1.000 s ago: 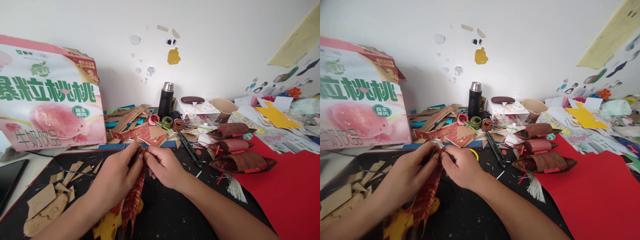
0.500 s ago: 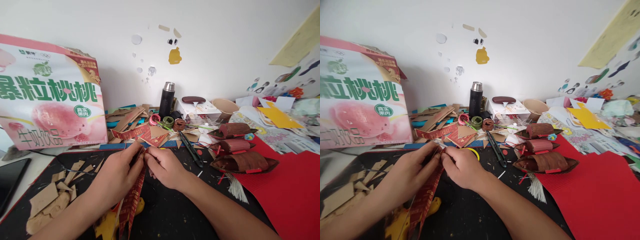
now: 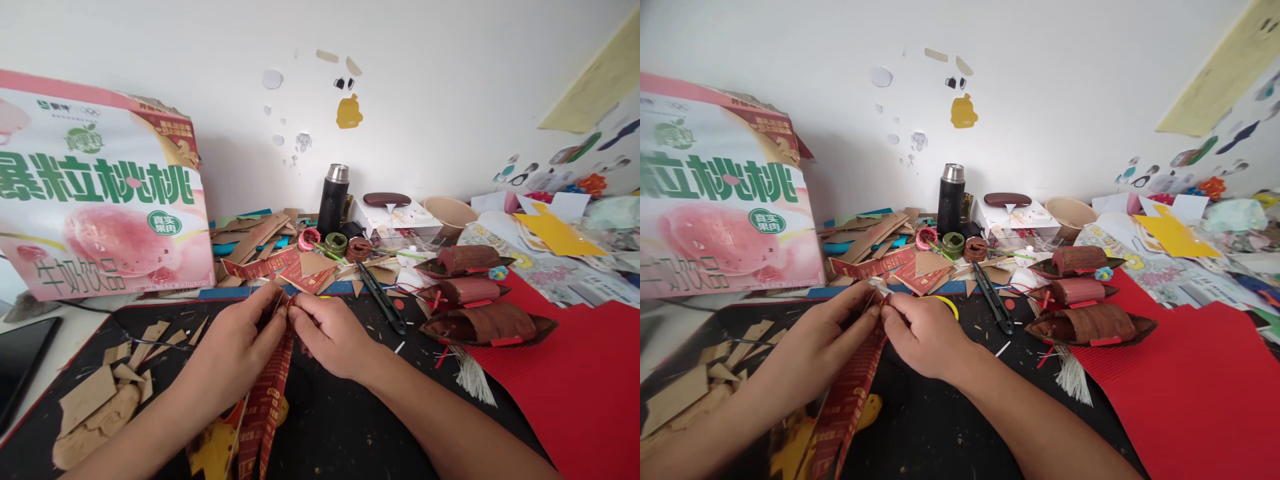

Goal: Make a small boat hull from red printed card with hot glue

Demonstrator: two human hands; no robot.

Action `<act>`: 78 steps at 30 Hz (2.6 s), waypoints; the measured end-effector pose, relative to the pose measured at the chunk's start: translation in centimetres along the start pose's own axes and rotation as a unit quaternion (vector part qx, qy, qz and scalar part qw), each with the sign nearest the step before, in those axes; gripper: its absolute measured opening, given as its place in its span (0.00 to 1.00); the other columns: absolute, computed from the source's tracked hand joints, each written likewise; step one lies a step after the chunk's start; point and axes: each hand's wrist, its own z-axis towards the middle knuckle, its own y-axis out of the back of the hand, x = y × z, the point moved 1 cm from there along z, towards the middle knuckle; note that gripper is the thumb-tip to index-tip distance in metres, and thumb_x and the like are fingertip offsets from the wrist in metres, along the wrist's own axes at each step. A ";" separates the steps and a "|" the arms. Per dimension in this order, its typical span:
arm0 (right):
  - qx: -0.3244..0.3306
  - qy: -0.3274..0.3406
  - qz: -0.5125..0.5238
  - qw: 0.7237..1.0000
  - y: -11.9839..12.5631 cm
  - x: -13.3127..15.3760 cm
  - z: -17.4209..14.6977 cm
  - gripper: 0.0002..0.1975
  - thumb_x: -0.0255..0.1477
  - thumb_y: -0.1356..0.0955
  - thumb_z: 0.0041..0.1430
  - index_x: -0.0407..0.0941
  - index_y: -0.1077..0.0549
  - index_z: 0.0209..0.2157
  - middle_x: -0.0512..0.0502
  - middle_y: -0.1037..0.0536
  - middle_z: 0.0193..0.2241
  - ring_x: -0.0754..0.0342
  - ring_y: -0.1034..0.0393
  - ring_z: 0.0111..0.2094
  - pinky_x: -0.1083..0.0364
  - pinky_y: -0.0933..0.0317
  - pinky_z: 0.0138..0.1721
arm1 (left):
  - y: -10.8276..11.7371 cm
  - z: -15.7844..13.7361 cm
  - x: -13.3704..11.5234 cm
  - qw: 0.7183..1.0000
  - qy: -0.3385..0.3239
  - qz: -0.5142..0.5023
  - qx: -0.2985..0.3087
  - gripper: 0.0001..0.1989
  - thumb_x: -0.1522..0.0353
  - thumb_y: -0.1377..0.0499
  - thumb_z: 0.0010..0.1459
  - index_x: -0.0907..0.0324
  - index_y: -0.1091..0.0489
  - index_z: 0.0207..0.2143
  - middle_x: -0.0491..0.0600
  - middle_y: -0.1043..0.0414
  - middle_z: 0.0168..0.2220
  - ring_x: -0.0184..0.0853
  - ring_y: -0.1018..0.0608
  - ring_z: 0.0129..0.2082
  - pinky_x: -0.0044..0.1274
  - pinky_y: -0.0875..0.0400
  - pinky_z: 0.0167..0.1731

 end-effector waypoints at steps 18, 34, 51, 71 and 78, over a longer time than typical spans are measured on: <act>-0.017 0.024 -0.024 0.999 0.2 0.4 0.0 0.17 0.32 0.39 0.74 0.47 0.41 0.28 0.56 0.36 0.19 0.58 0.41 0.22 0.56 0.52 0.27 | 0.1 0.1 0.0 0.996 0.021 -0.086 0.001 0.11 0.59 0.45 0.69 0.55 0.29 0.37 0.42 0.27 0.32 0.35 0.27 0.33 0.23 0.33 0.33; -0.019 0.025 -0.026 0.999 0.3 0.5 0.0 0.16 0.31 0.39 0.74 0.47 0.41 0.28 0.56 0.36 0.20 0.58 0.42 0.22 0.56 0.52 0.27 | -0.1 -0.2 -0.2 0.998 0.028 -0.051 -0.008 0.11 0.59 0.47 0.68 0.55 0.30 0.39 0.44 0.25 0.33 0.37 0.26 0.33 0.25 0.31 0.33; -0.007 0.032 -0.070 0.997 0.3 0.5 0.0 0.15 0.30 0.39 0.72 0.47 0.41 0.28 0.55 0.37 0.21 0.57 0.42 0.22 0.56 0.52 0.27 | 0.1 -0.2 -0.4 1.000 0.017 0.007 0.021 0.09 0.61 0.50 0.68 0.52 0.38 0.34 0.40 0.31 0.26 0.35 0.30 0.26 0.26 0.38 0.28; -0.007 0.034 -0.105 0.994 0.0 0.5 -0.2 0.14 0.30 0.40 0.72 0.47 0.42 0.29 0.53 0.35 0.23 0.56 0.41 0.25 0.55 0.53 0.30 | 0.2 -0.3 -0.1 0.999 0.016 0.014 0.044 0.08 0.62 0.50 0.69 0.52 0.38 0.35 0.41 0.29 0.28 0.36 0.28 0.28 0.27 0.39 0.29; -0.008 0.031 -0.123 0.992 -0.2 0.4 -0.2 0.13 0.30 0.40 0.71 0.47 0.41 0.29 0.53 0.35 0.23 0.56 0.40 0.25 0.55 0.53 0.30 | 0.1 -0.3 0.1 0.999 0.014 0.023 0.040 0.08 0.62 0.50 0.68 0.52 0.39 0.33 0.41 0.30 0.27 0.36 0.28 0.27 0.27 0.40 0.28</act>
